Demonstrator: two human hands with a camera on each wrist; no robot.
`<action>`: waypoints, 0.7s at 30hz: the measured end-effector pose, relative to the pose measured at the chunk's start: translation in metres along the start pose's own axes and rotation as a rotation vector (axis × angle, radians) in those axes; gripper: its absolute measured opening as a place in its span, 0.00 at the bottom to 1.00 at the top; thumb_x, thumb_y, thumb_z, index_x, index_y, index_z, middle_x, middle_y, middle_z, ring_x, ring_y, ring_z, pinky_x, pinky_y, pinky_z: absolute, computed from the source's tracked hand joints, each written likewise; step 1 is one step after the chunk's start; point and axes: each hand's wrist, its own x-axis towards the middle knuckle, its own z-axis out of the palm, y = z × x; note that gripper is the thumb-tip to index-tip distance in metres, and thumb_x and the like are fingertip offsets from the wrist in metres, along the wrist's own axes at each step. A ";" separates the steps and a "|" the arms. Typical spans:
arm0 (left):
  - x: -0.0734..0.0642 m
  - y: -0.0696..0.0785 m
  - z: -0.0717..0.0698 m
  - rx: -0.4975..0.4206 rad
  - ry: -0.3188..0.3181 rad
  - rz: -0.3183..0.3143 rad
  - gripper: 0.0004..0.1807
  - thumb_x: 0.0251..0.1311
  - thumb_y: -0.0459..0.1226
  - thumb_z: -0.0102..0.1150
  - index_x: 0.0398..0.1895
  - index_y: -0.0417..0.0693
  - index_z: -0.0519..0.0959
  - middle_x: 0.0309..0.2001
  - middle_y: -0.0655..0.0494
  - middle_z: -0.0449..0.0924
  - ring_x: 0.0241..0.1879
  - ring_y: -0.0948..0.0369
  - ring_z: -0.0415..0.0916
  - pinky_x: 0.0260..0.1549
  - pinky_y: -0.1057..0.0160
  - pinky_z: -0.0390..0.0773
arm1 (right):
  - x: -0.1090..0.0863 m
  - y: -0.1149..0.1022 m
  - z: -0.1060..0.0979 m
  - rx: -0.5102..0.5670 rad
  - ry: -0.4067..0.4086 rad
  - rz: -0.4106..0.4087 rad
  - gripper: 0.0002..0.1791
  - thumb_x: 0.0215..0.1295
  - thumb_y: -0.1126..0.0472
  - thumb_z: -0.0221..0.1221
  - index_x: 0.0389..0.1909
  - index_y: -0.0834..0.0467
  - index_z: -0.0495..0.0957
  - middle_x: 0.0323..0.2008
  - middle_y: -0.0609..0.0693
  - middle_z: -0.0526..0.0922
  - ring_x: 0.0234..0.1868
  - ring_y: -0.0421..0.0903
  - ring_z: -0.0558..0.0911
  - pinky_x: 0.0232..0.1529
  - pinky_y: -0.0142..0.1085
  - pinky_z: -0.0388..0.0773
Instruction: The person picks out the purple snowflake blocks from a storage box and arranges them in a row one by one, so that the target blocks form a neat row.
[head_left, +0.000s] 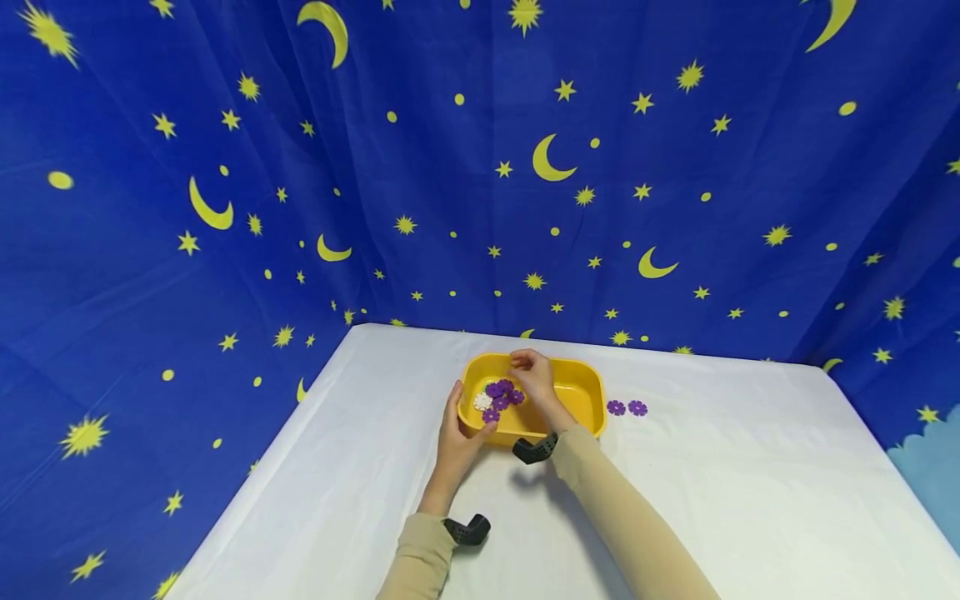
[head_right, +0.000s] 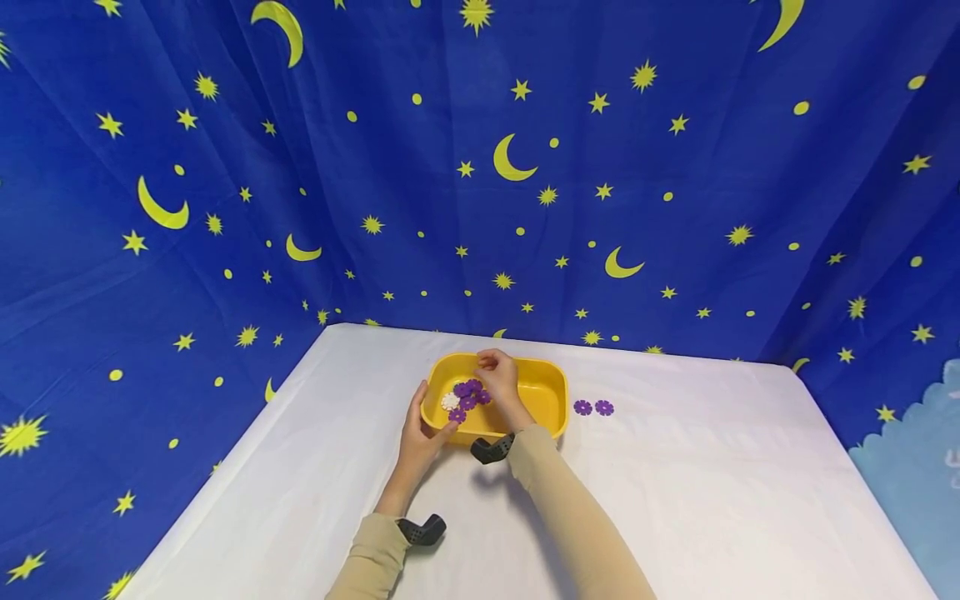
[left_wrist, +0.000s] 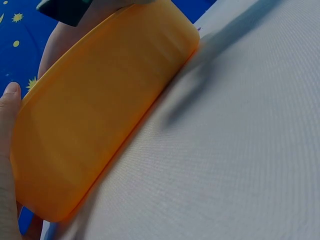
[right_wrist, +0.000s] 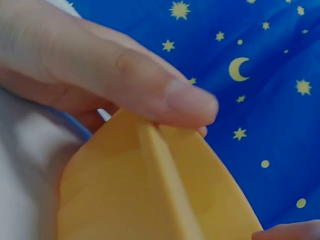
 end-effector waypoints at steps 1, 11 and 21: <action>0.000 0.001 0.000 0.004 0.000 -0.001 0.46 0.55 0.35 0.65 0.73 0.39 0.50 0.75 0.43 0.49 0.75 0.46 0.47 0.74 0.49 0.50 | 0.000 0.000 0.001 -0.010 -0.003 0.003 0.11 0.51 0.75 0.64 0.37 0.67 0.81 0.32 0.62 0.83 0.31 0.48 0.79 0.36 0.33 0.82; 0.009 -0.033 0.009 -0.018 0.033 0.030 0.47 0.52 0.34 0.68 0.74 0.48 0.52 0.76 0.48 0.50 0.75 0.48 0.48 0.74 0.48 0.49 | -0.006 -0.007 0.000 -0.124 -0.085 0.076 0.13 0.51 0.79 0.62 0.41 0.73 0.79 0.38 0.68 0.82 0.38 0.57 0.81 0.46 0.43 0.83; 0.007 -0.045 0.010 -0.006 0.052 0.035 0.47 0.52 0.37 0.68 0.74 0.53 0.53 0.76 0.53 0.50 0.75 0.51 0.48 0.74 0.50 0.48 | -0.013 -0.003 0.001 -0.194 -0.235 0.089 0.18 0.53 0.78 0.61 0.47 0.71 0.77 0.46 0.66 0.82 0.47 0.59 0.81 0.53 0.45 0.82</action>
